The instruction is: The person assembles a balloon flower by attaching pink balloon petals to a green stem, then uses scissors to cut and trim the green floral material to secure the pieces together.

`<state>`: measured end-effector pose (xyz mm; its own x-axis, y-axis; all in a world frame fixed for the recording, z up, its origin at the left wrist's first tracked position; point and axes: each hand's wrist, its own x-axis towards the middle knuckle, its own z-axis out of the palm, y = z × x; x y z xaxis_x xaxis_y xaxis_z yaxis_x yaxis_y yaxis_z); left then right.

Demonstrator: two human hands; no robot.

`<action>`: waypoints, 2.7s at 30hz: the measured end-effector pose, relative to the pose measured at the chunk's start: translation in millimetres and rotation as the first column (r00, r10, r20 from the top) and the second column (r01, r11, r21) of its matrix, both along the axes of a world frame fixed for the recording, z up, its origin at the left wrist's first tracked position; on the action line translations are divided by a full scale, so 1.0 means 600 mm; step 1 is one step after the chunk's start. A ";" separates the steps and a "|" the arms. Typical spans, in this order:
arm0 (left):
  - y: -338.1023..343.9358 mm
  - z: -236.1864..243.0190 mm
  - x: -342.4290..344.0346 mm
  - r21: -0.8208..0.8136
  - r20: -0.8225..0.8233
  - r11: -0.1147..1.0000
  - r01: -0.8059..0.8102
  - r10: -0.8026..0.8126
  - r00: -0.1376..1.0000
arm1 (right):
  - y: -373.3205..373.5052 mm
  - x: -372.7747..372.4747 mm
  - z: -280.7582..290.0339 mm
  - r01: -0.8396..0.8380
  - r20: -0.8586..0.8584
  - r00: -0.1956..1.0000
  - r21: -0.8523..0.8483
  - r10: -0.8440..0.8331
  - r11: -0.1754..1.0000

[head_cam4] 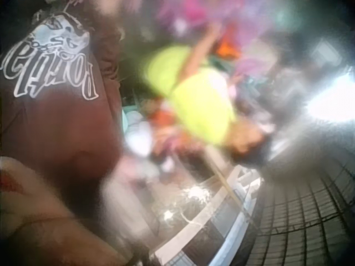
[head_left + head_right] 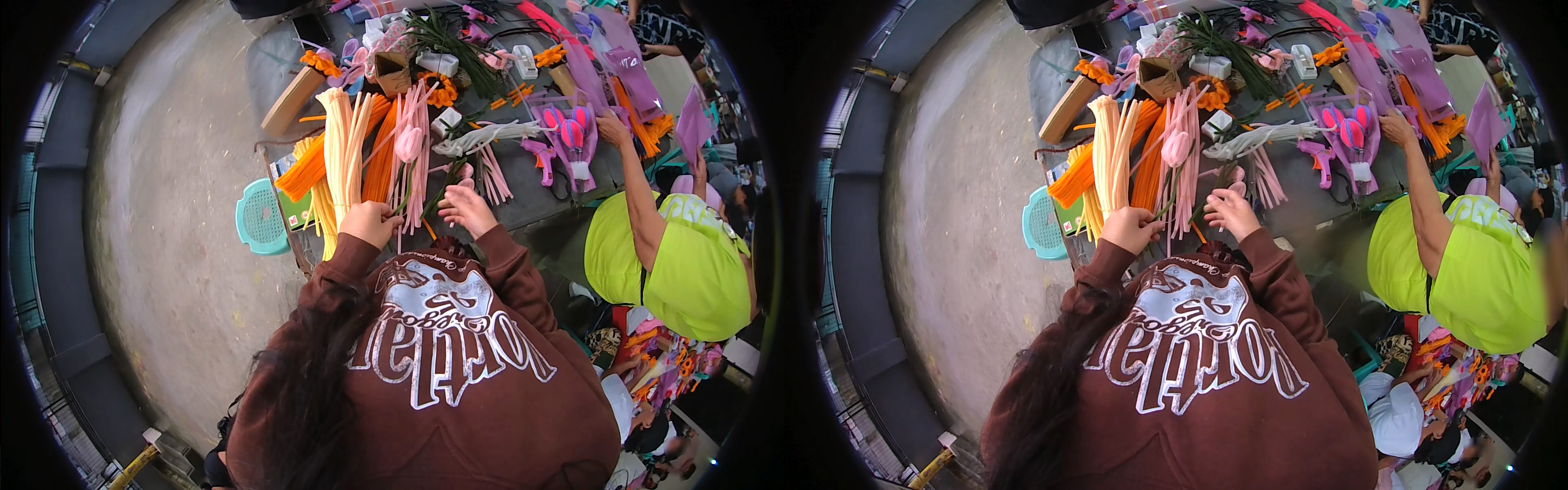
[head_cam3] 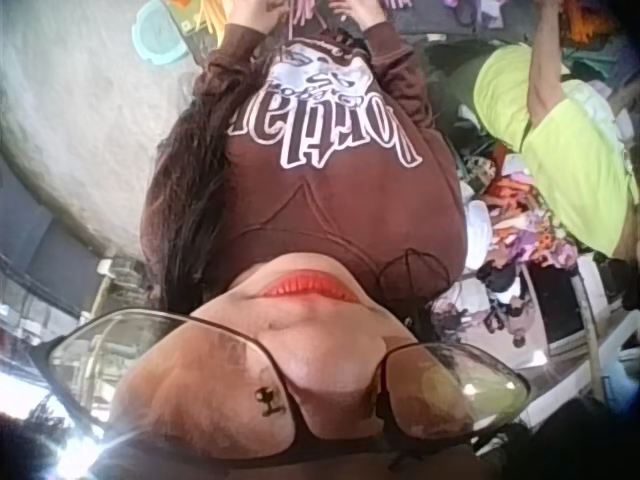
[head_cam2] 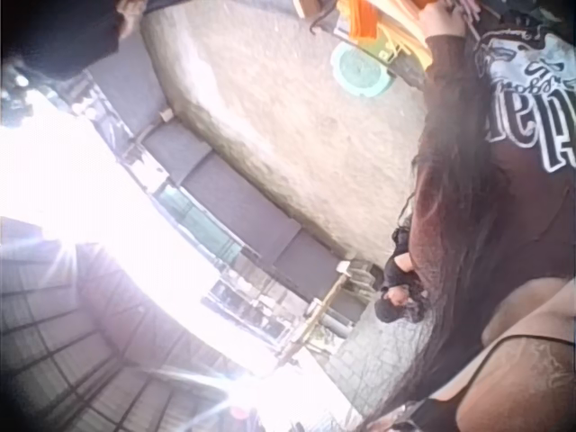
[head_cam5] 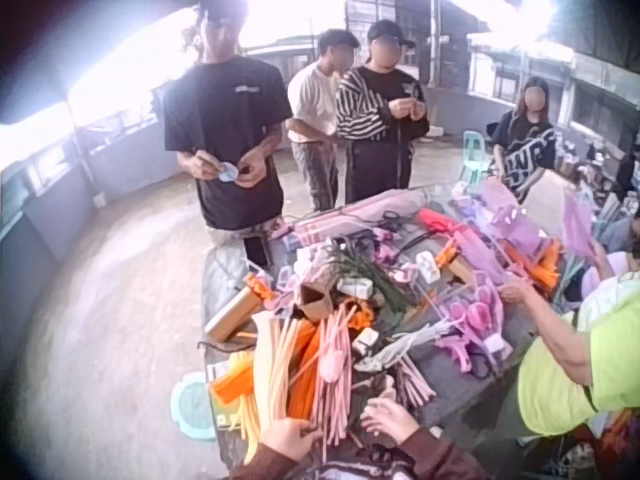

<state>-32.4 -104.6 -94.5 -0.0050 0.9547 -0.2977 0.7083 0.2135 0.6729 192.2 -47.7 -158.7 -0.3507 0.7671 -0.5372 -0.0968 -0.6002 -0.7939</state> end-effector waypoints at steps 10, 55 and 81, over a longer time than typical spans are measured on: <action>0.010 -0.026 0.009 0.132 -0.235 0.989 -0.061 0.091 0.968 | 0.071 0.002 -0.059 -0.076 0.566 0.751 0.585 -0.339 0.808; 0.024 -0.020 0.051 -0.089 0.922 0.919 -0.385 0.222 0.318 | -0.008 -0.045 0.135 -0.333 0.461 0.869 0.814 -0.180 0.477; 0.026 -0.021 0.046 -0.173 0.881 0.947 -0.271 0.272 0.387 | -0.018 -0.026 0.136 -0.518 0.552 0.821 0.828 -0.146 0.216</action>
